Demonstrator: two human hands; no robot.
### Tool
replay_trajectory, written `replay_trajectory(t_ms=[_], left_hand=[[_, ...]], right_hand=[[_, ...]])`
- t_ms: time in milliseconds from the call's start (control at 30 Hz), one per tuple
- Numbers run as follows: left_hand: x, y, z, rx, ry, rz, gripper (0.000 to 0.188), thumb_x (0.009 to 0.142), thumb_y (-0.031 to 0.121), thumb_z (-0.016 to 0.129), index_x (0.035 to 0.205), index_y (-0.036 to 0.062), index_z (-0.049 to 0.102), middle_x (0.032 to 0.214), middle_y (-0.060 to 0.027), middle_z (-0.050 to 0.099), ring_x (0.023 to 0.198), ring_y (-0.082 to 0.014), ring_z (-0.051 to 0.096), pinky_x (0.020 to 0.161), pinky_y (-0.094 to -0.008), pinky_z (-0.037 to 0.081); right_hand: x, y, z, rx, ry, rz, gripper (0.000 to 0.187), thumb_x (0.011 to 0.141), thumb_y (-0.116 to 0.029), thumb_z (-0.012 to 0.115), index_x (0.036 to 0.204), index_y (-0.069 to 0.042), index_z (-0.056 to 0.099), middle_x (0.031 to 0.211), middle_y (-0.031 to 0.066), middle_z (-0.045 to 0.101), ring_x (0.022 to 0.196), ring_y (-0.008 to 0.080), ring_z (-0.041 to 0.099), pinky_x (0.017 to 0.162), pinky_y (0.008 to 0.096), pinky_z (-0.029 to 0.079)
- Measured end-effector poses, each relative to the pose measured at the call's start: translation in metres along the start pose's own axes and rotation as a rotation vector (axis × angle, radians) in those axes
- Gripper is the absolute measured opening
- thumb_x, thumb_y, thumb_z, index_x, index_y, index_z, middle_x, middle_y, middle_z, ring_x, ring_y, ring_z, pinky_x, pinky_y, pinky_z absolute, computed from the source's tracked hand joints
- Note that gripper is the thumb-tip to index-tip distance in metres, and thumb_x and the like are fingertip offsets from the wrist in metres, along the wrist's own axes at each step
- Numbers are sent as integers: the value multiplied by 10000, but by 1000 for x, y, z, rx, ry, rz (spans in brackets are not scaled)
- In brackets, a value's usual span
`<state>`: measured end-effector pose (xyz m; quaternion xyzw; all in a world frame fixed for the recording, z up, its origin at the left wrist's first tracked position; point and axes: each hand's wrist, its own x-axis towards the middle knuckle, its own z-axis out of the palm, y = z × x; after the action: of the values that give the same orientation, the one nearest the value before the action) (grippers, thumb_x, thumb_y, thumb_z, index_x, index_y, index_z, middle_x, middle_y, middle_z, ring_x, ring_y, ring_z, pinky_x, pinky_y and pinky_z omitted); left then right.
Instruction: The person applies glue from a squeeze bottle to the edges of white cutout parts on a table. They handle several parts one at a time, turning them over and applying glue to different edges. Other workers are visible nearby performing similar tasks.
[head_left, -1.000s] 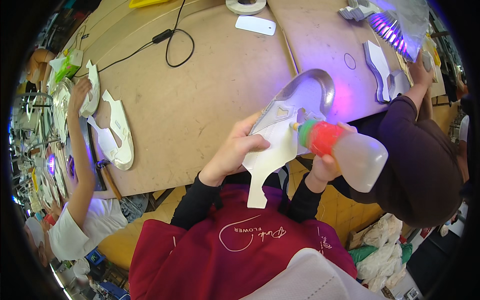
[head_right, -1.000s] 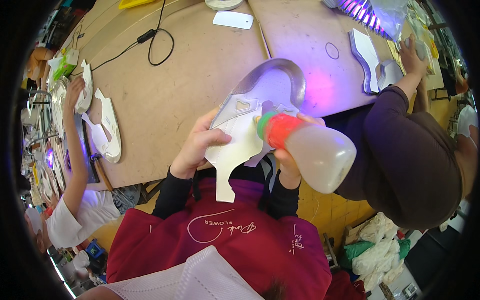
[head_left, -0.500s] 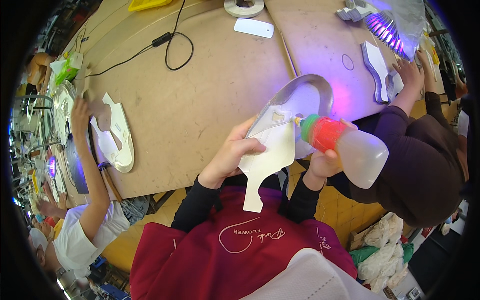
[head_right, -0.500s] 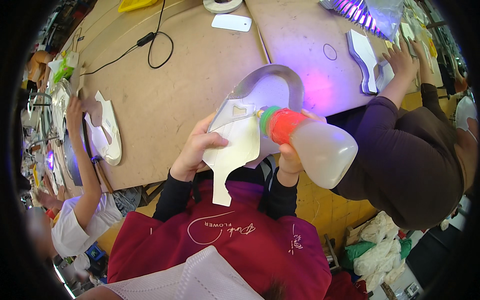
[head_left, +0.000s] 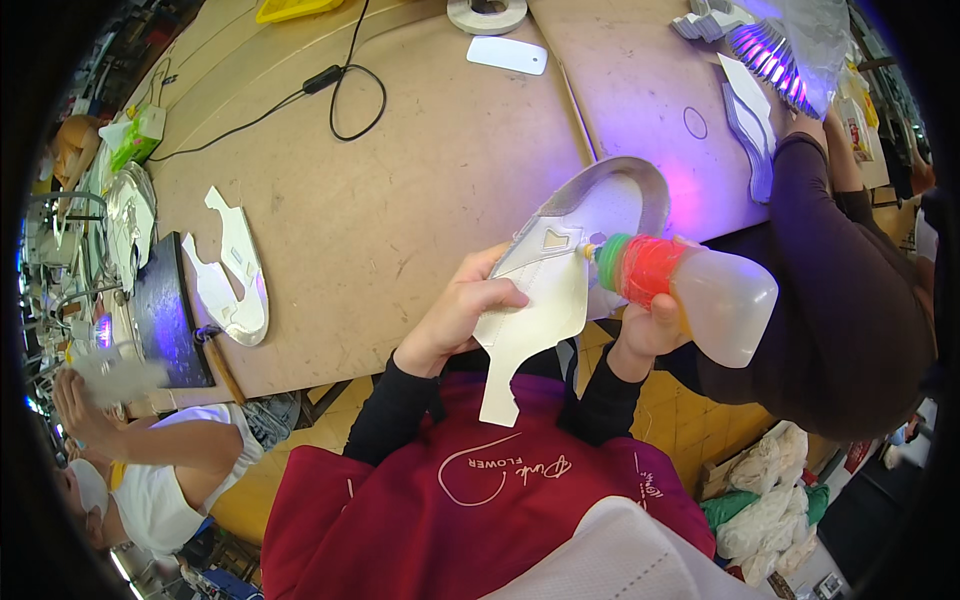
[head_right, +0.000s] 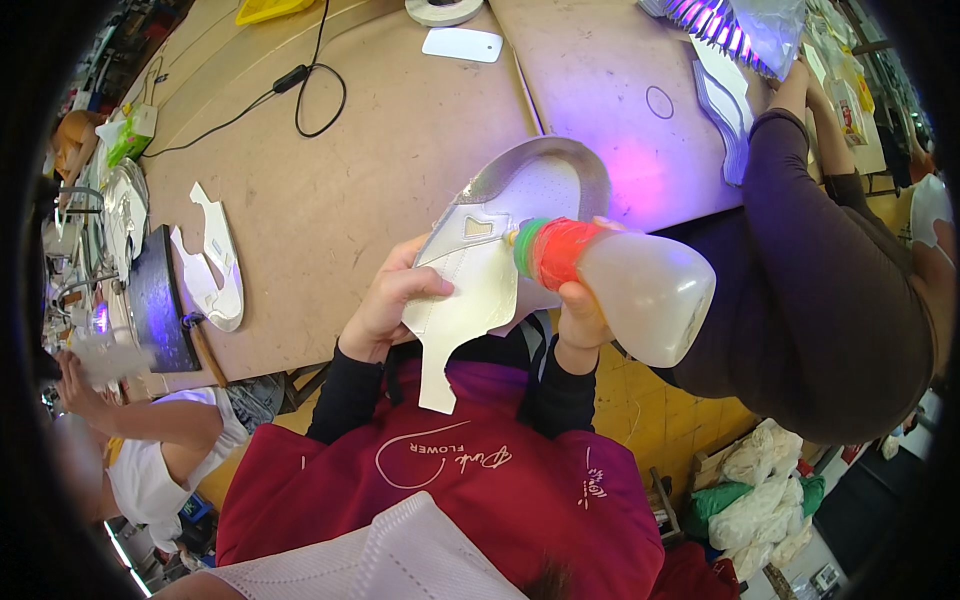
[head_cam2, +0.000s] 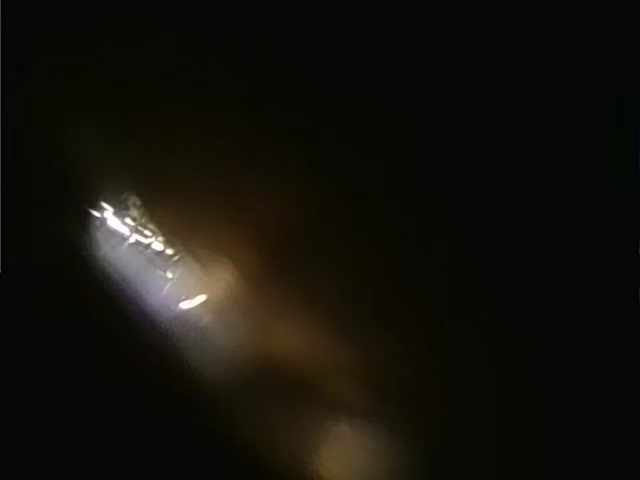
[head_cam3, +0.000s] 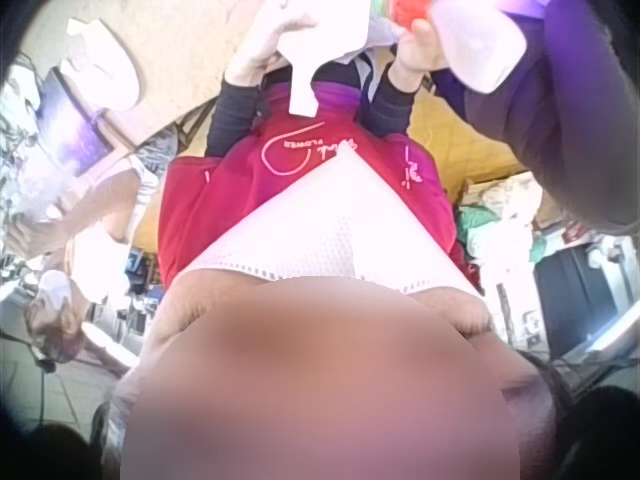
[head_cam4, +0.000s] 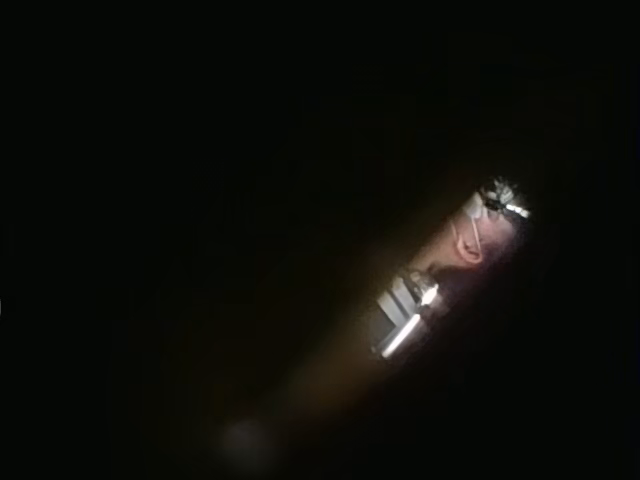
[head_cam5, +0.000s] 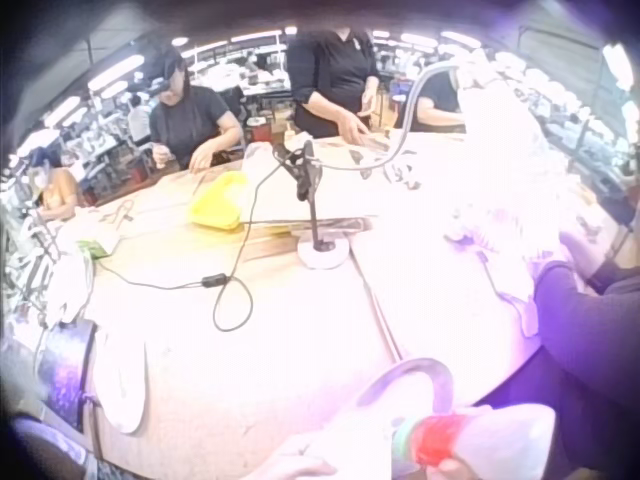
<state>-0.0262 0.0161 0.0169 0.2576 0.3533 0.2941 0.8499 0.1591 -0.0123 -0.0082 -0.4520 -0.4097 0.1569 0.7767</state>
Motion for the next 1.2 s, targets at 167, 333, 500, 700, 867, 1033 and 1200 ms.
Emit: replay_trajectory(t_ms=[167,333,500,700,867,1033,1200], left_hand=[[0,1,-4,40,-29,-20,543,654,20,507,1192,-51,491,1012,-125,604,823,-157,611,712,-262,503],[0,1,-4,22,-40,-21,544,652,19,507,1192,-52,491,1012,-124,605,826,-156,611,713,-263,502],[0,0,-6,11,-19,-21,545,645,13,511,1183,-63,490,1021,-132,603,830,-165,615,713,-258,508],[0,4,-17,-113,14,26,512,678,7,506,1183,-62,468,1011,-127,591,873,-174,605,756,-273,509],[-2,10,-33,-196,81,177,499,682,9,500,1175,-60,464,1028,-152,590,882,-214,619,767,-315,523],[-4,-2,-39,-713,210,522,425,745,48,500,1165,-17,482,1032,-117,608,904,-248,614,824,-368,498],[-5,-25,-23,-901,245,680,438,854,82,491,1270,3,381,1247,-112,487,1158,-256,456,998,-417,349]], right_hand=[[1,4,1,-18,87,-2,785,650,-402,787,1215,-10,408,1093,161,521,1002,286,515,881,414,415],[0,2,-5,-12,5,42,785,649,-385,792,1220,-6,409,1096,167,528,1011,290,511,896,415,405],[0,4,-1,-40,39,21,773,641,-375,798,1209,-3,428,1100,172,533,1006,290,518,896,412,406],[7,2,-3,-181,19,-85,707,690,-459,729,1132,25,465,1078,151,530,942,268,539,837,388,445],[4,-4,-21,346,237,124,826,704,-605,635,1130,64,406,1055,136,467,884,241,559,771,357,488],[9,-5,-38,419,244,164,797,742,-659,506,1069,62,419,963,139,460,825,236,528,731,344,453],[8,-2,-26,340,396,216,695,761,-558,567,1091,40,434,1052,156,469,947,249,487,809,344,409]])
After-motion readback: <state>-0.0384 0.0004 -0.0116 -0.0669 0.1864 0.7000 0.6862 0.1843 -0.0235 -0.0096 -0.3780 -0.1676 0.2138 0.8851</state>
